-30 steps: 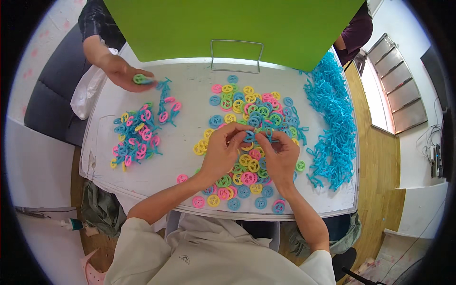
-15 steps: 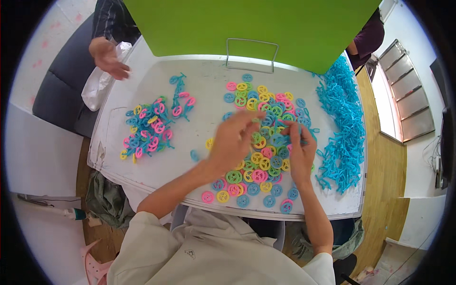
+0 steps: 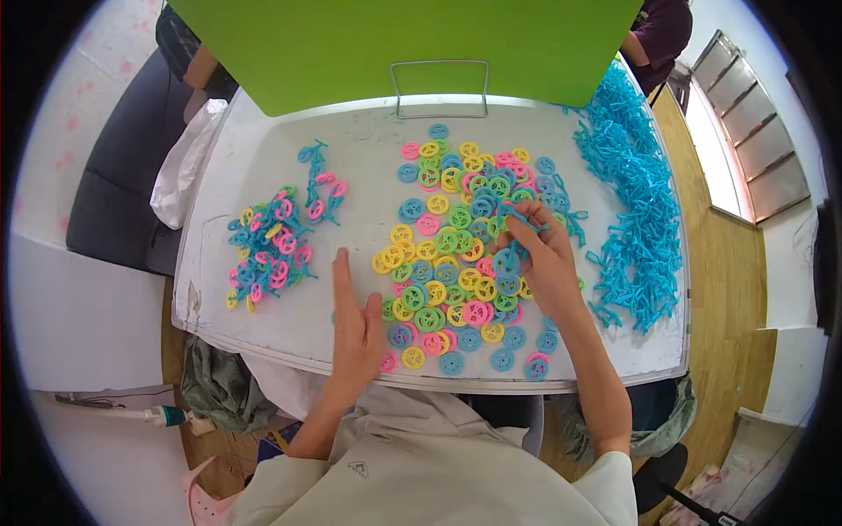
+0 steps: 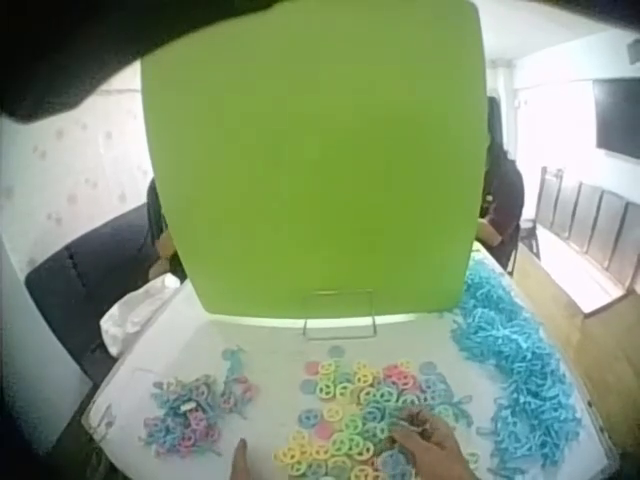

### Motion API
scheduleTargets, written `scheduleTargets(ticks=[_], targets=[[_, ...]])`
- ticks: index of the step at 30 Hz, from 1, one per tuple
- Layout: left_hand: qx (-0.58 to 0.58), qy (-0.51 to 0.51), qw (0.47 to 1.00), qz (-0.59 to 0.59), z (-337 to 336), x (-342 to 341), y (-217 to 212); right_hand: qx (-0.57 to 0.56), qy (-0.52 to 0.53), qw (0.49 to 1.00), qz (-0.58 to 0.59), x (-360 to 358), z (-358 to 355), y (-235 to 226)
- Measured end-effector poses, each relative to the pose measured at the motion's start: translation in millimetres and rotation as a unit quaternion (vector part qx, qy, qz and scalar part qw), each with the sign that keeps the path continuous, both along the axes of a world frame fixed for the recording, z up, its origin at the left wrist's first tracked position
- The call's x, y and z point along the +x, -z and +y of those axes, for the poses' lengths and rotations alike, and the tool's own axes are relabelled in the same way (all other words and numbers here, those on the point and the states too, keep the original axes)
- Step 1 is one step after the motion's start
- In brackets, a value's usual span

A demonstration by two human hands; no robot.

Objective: Assembling colorful plastic gear-shaped toys at a workstation.

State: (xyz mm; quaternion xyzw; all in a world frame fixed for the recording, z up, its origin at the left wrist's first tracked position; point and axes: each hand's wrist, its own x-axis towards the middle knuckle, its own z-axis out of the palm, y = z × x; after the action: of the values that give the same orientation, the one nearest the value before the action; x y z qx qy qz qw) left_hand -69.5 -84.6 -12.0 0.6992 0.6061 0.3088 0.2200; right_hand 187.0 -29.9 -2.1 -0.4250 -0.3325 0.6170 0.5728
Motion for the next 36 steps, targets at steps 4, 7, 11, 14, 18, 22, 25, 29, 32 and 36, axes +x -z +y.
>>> scheduleTargets(ticks=[4, 7, 11, 14, 18, 22, 25, 29, 32, 36], targets=[[0.048, -0.015, 0.939, -0.341, 29, 6, -6, -0.05, 0.006, 0.998, 0.035, 2, 0, -4], [0.044, -0.041, 0.957, -0.285, 33, -21, -11, -0.054, 0.02, 0.989, 0.139, 8, 1, -3], [0.013, -0.041, 0.999, 0.004, 20, -32, -14, -0.059, 0.029, 0.986, 0.152, 6, 1, -7], [-0.033, -0.036, 0.998, 0.033, 15, -26, -10, -0.014, 0.014, 1.0, 0.004, 6, 3, -1], [-0.048, -0.046, 0.996, -0.06, 26, -22, -11, -0.001, 0.013, 0.996, -0.089, -1, 4, -3], [-0.079, 0.011, 0.953, -0.293, 50, 17, -37, 0.026, 0.001, 0.987, -0.16, 2, 1, -4], [-0.182, 0.098, 0.923, -0.325, 75, 54, -50, 0.046, -0.002, 0.979, -0.199, 0, -1, 0], [-0.225, 0.186, 0.888, -0.355, 92, 79, -35, 0.063, 0.012, 0.978, -0.2, -4, -3, 2], [-0.215, 0.16, 0.883, -0.385, 89, 84, -30, 0.096, 0.029, 0.973, -0.208, -6, -3, 7], [-0.204, 0.145, 0.878, -0.409, 89, 82, -22, 0.106, 0.044, 0.957, -0.265, -12, -6, 10]])
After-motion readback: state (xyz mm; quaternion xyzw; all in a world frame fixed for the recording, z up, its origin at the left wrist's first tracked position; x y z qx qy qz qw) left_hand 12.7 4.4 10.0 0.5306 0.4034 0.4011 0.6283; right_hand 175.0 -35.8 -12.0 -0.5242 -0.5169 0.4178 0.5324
